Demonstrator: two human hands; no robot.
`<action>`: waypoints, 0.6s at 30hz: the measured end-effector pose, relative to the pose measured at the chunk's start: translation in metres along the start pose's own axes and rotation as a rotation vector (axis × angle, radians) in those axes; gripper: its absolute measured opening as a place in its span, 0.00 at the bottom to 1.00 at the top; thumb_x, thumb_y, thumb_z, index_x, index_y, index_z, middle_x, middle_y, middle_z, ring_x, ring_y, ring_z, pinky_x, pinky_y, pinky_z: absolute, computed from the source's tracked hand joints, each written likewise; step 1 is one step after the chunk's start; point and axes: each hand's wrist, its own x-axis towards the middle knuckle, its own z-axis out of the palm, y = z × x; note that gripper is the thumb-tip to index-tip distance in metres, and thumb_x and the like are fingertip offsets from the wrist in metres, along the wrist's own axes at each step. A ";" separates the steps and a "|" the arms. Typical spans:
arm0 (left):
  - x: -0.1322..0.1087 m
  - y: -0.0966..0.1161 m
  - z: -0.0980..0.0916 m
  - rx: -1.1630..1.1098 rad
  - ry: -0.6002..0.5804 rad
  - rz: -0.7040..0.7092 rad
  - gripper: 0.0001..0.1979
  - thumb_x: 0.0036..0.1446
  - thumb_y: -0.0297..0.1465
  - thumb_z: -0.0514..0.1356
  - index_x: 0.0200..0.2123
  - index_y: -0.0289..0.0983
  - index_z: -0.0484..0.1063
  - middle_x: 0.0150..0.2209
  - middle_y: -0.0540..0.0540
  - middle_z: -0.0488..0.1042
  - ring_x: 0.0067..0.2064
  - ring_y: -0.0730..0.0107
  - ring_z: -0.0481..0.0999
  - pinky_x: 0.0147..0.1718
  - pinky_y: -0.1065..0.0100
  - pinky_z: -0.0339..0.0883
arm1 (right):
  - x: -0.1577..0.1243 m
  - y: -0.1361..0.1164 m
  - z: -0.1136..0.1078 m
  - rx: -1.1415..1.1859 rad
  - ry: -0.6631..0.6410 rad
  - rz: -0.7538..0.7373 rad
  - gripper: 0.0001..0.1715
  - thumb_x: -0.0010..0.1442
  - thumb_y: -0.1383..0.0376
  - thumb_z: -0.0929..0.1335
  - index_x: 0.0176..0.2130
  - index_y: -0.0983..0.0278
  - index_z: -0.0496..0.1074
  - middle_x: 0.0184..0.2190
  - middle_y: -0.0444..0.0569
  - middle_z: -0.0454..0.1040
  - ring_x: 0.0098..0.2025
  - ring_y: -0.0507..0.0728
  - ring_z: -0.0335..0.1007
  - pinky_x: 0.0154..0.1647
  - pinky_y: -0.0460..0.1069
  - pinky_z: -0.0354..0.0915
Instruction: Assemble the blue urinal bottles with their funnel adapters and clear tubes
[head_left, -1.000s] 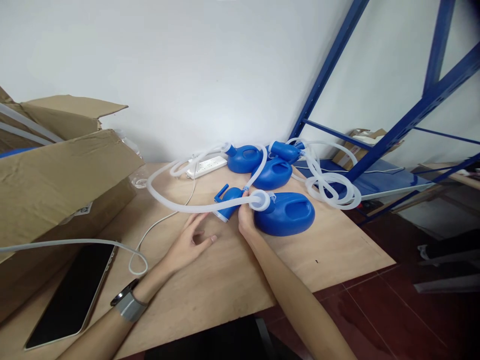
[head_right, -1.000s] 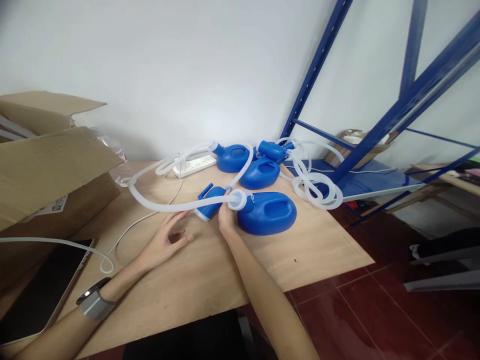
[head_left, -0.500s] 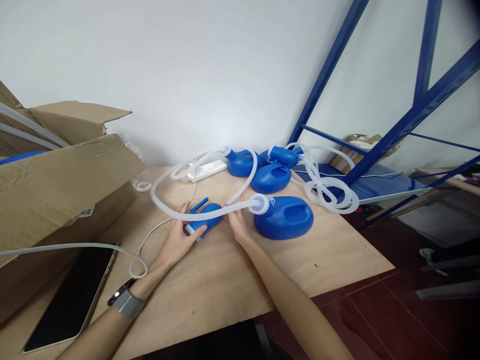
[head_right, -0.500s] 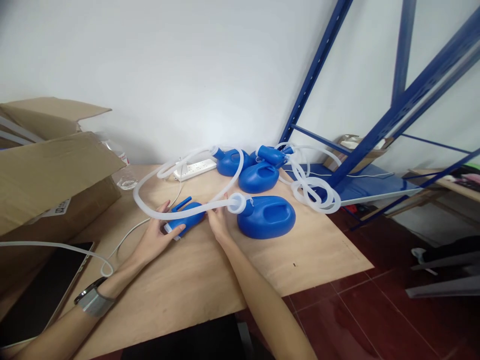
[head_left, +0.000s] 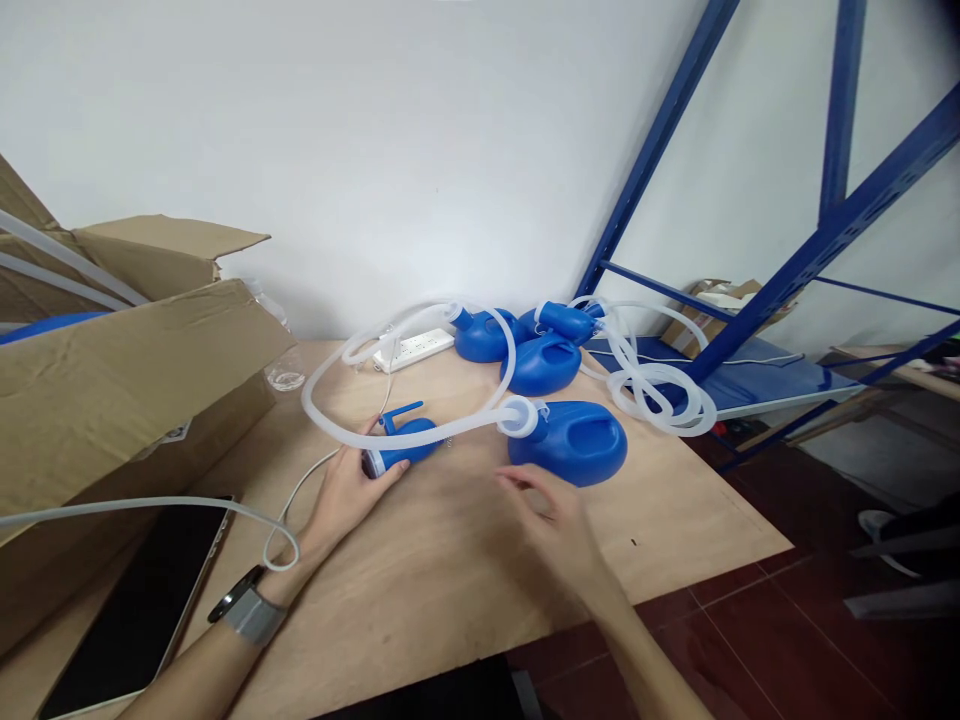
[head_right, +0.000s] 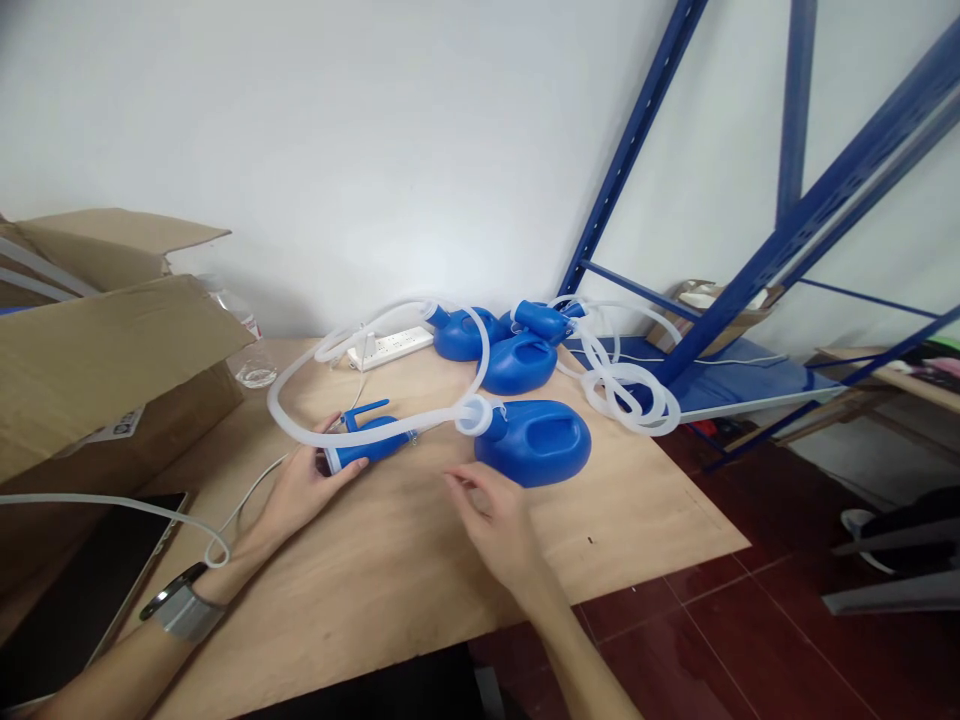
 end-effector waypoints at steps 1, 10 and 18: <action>0.000 -0.001 0.001 -0.008 -0.002 0.001 0.38 0.55 0.49 0.69 0.65 0.40 0.69 0.58 0.35 0.80 0.59 0.42 0.80 0.59 0.43 0.72 | -0.001 0.000 -0.019 -0.143 0.151 -0.157 0.12 0.68 0.59 0.72 0.50 0.51 0.83 0.45 0.50 0.84 0.50 0.64 0.80 0.56 0.62 0.75; 0.000 -0.018 0.003 -0.004 0.099 0.110 0.34 0.59 0.47 0.67 0.65 0.43 0.69 0.59 0.40 0.78 0.63 0.47 0.76 0.60 0.47 0.72 | 0.055 0.057 -0.077 -0.847 -0.028 -0.283 0.30 0.71 0.45 0.66 0.65 0.56 0.72 0.64 0.56 0.74 0.68 0.73 0.65 0.68 0.71 0.60; 0.005 -0.020 0.002 0.069 0.204 0.171 0.30 0.61 0.47 0.66 0.63 0.42 0.71 0.60 0.36 0.77 0.61 0.43 0.77 0.61 0.42 0.72 | 0.066 0.059 -0.051 -0.718 0.168 -0.166 0.28 0.73 0.43 0.63 0.51 0.60 0.78 0.45 0.55 0.81 0.48 0.67 0.72 0.52 0.61 0.66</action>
